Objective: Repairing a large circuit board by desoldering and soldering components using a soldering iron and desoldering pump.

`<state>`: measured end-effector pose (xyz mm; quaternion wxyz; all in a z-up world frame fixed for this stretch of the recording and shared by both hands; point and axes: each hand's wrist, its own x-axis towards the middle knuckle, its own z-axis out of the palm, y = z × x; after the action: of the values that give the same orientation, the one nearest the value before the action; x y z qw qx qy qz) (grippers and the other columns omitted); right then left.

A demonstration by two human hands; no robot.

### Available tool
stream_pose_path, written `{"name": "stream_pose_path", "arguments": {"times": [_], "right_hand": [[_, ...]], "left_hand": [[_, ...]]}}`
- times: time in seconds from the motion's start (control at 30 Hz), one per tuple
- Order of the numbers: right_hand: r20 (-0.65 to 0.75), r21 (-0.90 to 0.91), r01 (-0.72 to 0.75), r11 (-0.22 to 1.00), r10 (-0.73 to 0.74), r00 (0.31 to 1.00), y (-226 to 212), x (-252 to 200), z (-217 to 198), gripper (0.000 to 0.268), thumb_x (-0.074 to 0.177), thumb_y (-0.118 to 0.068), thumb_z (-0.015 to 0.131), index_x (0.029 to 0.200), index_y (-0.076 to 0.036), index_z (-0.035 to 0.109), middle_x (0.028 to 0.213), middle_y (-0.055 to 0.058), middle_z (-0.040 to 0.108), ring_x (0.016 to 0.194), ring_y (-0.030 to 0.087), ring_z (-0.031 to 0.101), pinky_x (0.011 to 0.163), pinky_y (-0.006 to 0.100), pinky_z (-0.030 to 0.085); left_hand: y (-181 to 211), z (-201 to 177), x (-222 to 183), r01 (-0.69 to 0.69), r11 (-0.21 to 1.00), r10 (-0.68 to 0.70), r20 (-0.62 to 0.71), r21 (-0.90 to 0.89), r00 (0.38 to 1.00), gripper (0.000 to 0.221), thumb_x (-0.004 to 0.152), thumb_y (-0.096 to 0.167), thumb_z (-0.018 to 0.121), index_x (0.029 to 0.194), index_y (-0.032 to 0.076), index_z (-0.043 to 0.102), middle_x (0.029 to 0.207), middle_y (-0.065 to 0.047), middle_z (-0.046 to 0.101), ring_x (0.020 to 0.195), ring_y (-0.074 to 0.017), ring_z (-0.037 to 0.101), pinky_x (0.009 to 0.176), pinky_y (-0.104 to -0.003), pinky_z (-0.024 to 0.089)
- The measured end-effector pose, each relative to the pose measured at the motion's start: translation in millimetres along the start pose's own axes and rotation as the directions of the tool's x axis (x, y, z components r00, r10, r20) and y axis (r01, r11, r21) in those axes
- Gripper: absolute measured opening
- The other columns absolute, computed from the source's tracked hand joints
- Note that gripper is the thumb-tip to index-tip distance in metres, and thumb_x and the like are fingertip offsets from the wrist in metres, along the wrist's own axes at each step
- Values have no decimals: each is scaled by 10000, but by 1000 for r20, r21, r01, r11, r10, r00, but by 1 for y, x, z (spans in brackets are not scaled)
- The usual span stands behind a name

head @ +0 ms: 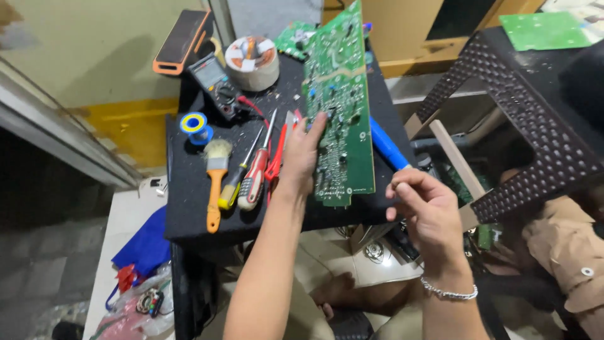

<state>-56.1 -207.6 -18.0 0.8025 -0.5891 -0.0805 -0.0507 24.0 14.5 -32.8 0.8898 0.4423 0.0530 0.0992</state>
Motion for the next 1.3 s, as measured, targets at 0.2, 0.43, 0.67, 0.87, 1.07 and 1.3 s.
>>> {"name": "stream_pose_path", "arguments": {"times": [0.2, 0.43, 0.67, 0.87, 1.07, 1.3], "right_hand": [[-30, 66, 181, 981, -179, 983, -5, -11, 3, 81, 932, 87, 661, 1004, 122, 663, 973, 192, 603, 790, 211, 647, 499, 321, 610], [-29, -15, 184, 983, -184, 982, -38, -22, -1, 89, 914, 104, 668, 1000, 87, 683, 1005, 141, 627, 686, 159, 604, 583, 271, 556], [-110, 6, 62, 998, -61, 992, -17, -32, -43, 158, 956, 52, 643, 1108, 61, 682, 954, 113, 654, 774, 155, 593, 684, 241, 518], [-194, -28, -77, 997, 70, 979, -1, -49, -66, 170, 969, 54, 631, 1133, 60, 678, 944, 130, 652, 829, 170, 599, 713, 272, 506], [-170, -73, -123, 990, 109, 979, 10, -62, -64, 186, 959, 52, 652, 1141, 56, 693, 933, 135, 664, 828, 174, 602, 704, 287, 511], [-130, -202, -143, 969, 118, 984, 10, -59, -26, 148, 972, 0, 673, 1097, 61, 723, 855, 133, 672, 743, 178, 603, 670, 296, 522]], "left_hand": [[12, 19, -17, -68, 998, 68, -115, -2, 991, 182, 948, 253, 747, 1045, 110, 690, 787, -57, 732, 655, -145, 715, 641, -333, 629], [-1, 5, -3, -133, 946, 202, -217, 294, 955, 178, 987, 215, 645, 1062, 54, 649, 850, -68, 695, 725, -128, 650, 706, -280, 561], [10, 9, 3, -9, 788, 267, -329, 616, 906, 317, 976, 270, 577, 1118, -11, 612, 997, -129, 680, 873, -228, 631, 832, -373, 533], [15, 8, 52, -75, 692, 358, -250, 718, 900, 372, 933, 298, 613, 1108, -29, 644, 970, -165, 716, 834, -276, 676, 792, -384, 552], [10, 3, 83, 26, 696, 209, -236, 718, 949, 421, 890, 276, 663, 1119, -78, 672, 991, -203, 745, 834, -296, 731, 735, -386, 594], [25, 33, -36, -306, 222, 584, 125, 926, 802, 761, 935, 302, 627, 1499, -103, 315, 1437, -336, 435, 1269, -468, 498, 1078, -515, 410]]}}
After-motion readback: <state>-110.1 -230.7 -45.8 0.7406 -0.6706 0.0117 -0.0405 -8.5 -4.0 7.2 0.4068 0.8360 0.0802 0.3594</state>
